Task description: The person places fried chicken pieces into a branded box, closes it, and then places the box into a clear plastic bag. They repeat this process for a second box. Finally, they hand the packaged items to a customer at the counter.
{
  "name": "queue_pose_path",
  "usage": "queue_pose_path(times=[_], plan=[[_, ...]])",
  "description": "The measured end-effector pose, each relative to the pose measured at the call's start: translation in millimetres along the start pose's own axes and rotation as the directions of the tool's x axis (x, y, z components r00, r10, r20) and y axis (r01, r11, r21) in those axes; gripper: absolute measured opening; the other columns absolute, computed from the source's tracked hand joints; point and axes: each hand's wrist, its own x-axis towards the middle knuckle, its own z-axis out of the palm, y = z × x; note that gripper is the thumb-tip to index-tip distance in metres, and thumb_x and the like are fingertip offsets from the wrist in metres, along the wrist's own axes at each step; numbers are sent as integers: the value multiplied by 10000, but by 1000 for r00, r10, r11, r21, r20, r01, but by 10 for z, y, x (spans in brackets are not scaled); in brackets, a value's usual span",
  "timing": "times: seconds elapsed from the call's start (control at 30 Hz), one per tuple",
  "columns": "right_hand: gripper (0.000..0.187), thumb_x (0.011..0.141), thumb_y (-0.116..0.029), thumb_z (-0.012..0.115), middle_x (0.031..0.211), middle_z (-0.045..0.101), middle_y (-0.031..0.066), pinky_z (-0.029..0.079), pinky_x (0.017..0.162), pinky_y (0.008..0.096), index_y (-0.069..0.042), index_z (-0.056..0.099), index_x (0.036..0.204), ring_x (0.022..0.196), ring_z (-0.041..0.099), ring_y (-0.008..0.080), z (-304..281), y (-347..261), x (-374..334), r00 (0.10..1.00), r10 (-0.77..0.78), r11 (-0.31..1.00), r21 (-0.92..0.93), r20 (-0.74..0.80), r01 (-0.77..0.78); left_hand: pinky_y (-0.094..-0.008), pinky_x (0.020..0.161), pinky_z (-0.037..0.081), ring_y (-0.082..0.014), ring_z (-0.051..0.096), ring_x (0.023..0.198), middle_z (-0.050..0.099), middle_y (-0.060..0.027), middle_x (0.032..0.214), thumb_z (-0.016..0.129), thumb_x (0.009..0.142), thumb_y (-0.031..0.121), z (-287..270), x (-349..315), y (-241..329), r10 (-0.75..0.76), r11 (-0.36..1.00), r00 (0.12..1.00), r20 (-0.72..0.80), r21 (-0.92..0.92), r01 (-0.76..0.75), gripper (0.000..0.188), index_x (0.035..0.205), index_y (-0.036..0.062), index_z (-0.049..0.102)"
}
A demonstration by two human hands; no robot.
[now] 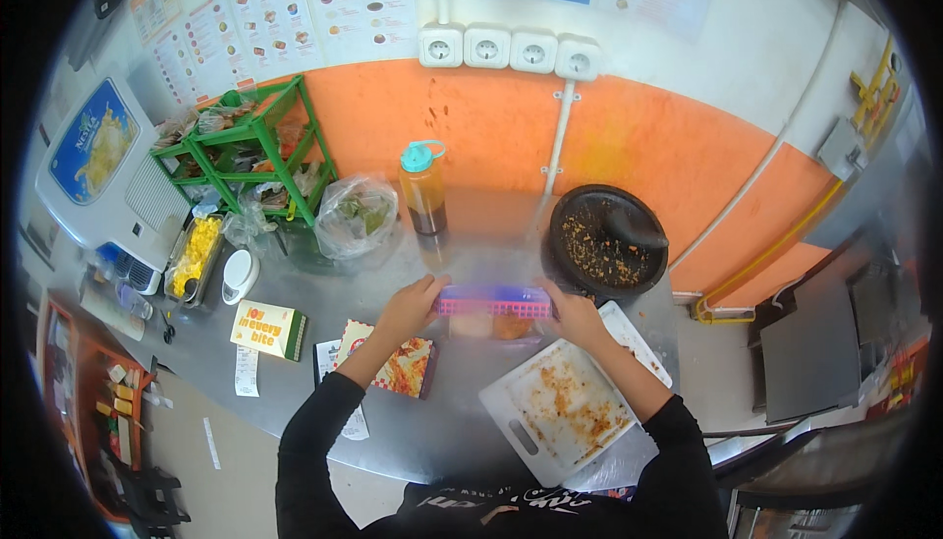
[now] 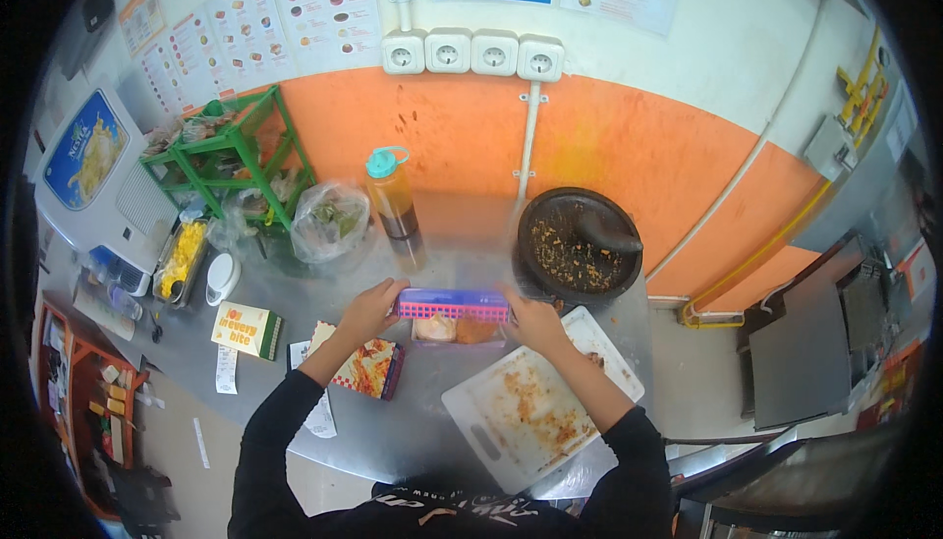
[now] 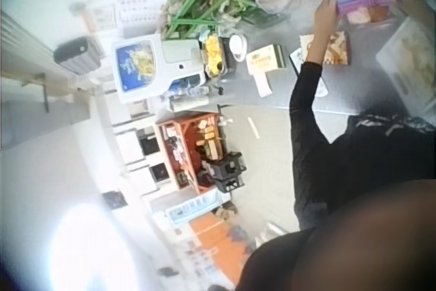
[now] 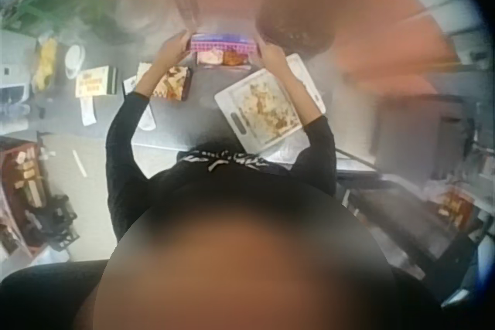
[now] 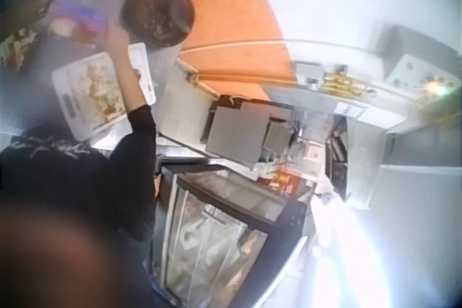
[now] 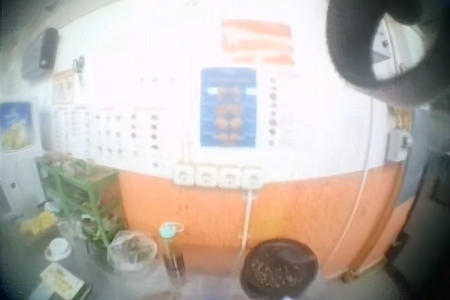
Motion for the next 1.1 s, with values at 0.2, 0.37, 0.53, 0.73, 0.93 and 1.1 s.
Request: queue_pose_path(times=[0.2,0.37,0.53,0.73,0.93,1.1], plan=[[696,727,-229,708,892,667,173,527,630,446,-109,402,1341,744,657,363,1,-112,-117,993,-112,990,-89,-39,109,-376,777,522,-267,635,915,616,-131,998,687,799,250,28,-12,42,-259,934,964,-60,240,265,503,1222,94,464],[669,760,-325,677,767,646,161,520,604,449,-76,407,1320,693,652,355,-121,-329,23,998,-44,996,-74,-39,41,-391,801,525,-291,647,967,640,-154,1089,390,903,620,265,365,-176,-568,592,672,475,-332,734,637,1118,39,537],[631,757,-300,655,703,616,154,512,605,457,-103,418,1307,652,637,361,63,-507,14,998,5,997,-74,-66,-10,-447,974,437,-313,567,1110,613,-158,1146,382,912,602,789,522,95,-82,-707,916,393,-671,225,631,1100,34,584],[675,741,-237,703,884,624,144,523,647,411,-98,413,1334,756,646,309,373,-355,-154,993,-52,978,-209,-105,29,-420,967,428,-305,568,1058,614,-156,1086,590,829,205,912,90,-129,-424,-569,829,364,-819,69,329,1093,10,575],[632,767,-166,643,831,616,104,525,616,366,-141,405,1352,728,651,245,667,-169,-245,964,-257,869,-453,-71,199,-379,906,435,-244,569,999,612,-129,1037,601,751,139,783,-104,-722,-534,-438,600,596,-802,407,423,1140,-22,564],[640,757,-148,637,836,596,114,520,615,367,-146,414,1356,736,643,262,777,-140,-298,978,-208,830,-527,5,180,-412,899,437,-298,551,994,568,-157,1094,681,756,305,771,7,-335,-721,295,607,336,-643,707,502,1156,29,555]])
